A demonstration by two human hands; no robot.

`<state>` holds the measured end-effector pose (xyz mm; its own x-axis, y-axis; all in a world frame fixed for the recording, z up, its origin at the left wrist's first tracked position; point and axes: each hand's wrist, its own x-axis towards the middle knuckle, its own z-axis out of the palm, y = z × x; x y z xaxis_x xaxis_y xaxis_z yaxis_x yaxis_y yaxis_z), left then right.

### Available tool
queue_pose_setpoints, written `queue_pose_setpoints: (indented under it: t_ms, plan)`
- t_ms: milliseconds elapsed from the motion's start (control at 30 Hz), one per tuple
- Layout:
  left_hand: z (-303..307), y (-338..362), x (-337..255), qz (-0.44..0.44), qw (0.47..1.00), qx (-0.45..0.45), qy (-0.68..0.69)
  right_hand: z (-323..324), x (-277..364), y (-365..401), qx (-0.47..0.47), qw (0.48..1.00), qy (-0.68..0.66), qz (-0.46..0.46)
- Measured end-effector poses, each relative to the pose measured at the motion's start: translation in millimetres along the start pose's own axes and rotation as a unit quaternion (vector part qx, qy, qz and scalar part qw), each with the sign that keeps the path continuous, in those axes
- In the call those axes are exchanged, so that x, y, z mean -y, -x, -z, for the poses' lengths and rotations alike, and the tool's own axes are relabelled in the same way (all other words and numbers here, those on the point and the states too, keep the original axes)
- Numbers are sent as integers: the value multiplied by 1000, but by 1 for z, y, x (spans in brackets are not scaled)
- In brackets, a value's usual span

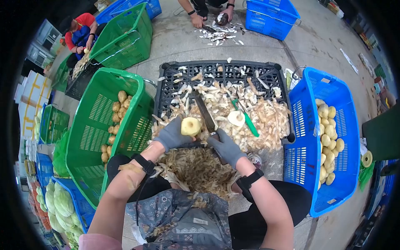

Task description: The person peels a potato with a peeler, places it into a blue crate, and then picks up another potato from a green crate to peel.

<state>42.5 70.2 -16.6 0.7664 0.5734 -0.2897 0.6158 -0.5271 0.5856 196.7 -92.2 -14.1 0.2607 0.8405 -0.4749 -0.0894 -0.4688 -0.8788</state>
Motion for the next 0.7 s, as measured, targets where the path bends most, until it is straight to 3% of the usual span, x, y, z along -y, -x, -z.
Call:
queue_pose_setpoints:
  t_ms: [133,333,400,567,633,700]
  plan:
    - [-6,3,-9,11,1000,-7,-28,-13,-9,-1,-30,998,46,18]
    - [-4,6,-27,105,994,8,-7,-26,8,2,-66,983,161,53]
    - [-6,7,-30,130,991,-9,9,-29,8,2,-73,960,261,71]
    - [-26,5,-18,120,991,-57,-17,-27,15,4,-58,930,352,83]
    - [-45,-5,6,-35,995,-91,-12,-26,10,5,-56,915,391,84]
    - [-45,-2,6,-59,994,-93,-1,-29,4,4,-71,894,427,114]
